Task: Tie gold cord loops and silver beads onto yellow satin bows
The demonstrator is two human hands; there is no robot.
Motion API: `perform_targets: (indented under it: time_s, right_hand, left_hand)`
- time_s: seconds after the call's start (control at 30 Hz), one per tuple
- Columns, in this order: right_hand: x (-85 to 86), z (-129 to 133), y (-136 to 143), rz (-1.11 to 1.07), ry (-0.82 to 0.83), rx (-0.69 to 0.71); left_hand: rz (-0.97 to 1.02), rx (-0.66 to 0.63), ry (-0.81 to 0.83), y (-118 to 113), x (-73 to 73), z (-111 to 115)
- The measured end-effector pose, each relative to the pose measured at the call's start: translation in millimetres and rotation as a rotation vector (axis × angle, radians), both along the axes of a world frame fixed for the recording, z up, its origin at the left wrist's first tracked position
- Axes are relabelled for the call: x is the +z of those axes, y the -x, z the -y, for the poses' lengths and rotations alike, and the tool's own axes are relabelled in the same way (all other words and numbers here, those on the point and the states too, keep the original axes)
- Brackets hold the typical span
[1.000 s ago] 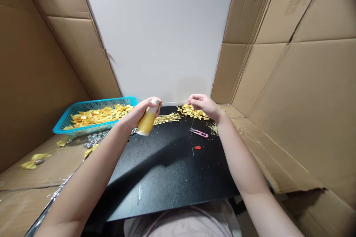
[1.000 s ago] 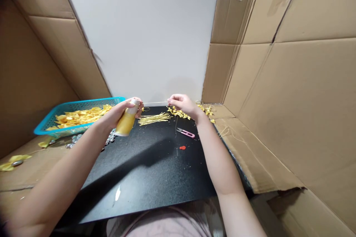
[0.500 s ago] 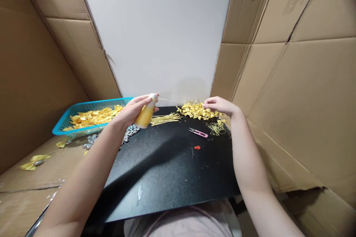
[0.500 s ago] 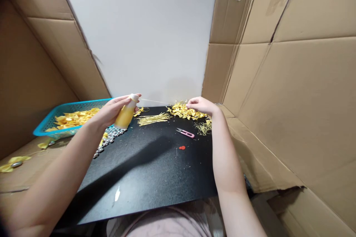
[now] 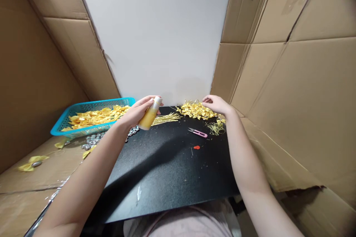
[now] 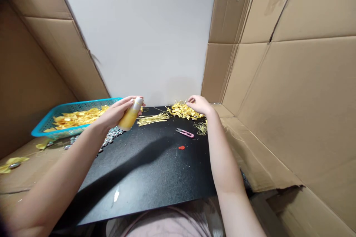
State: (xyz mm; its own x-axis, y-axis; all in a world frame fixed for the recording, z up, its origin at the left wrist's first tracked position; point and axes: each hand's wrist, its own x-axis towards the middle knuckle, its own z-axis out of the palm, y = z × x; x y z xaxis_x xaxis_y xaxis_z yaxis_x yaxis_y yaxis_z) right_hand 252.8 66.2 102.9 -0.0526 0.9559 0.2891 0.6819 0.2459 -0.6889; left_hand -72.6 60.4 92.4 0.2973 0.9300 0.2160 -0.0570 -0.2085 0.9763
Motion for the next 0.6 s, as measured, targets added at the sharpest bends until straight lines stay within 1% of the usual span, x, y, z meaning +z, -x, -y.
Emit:
perform_targets:
  time_s: [0.07,0.13,0.23,0.33,0.43,0.6]
  right_hand:
    - [1.0,4,20,-0.102,-0.091,0.087]
    - [-1.2,9,48,-0.206,-0.086,0.216]
    - [-12.1,17,93,-0.337,0.038,0.438]
    - [-25.4,18,121,-0.407,0.201,0.625]
    - [-30.3,15,125,-0.46,0.269,0.71]
    - [-19.9,10,99,-0.6,0.276,0.714]
  left_hand:
    - [-0.004,-0.02,0.0,-2,1.4,2]
    - [-0.012,-0.033,-0.003,-4,3.1,5]
    - [-0.054,-0.049,0.004,-6,4.7,9]
    - [-0.068,-0.058,0.015,-6,5.4,11]
    - [-0.039,-0.05,0.023,-4,6.8,12]
    - [0.021,-0.037,0.037,-2,11.1,10]
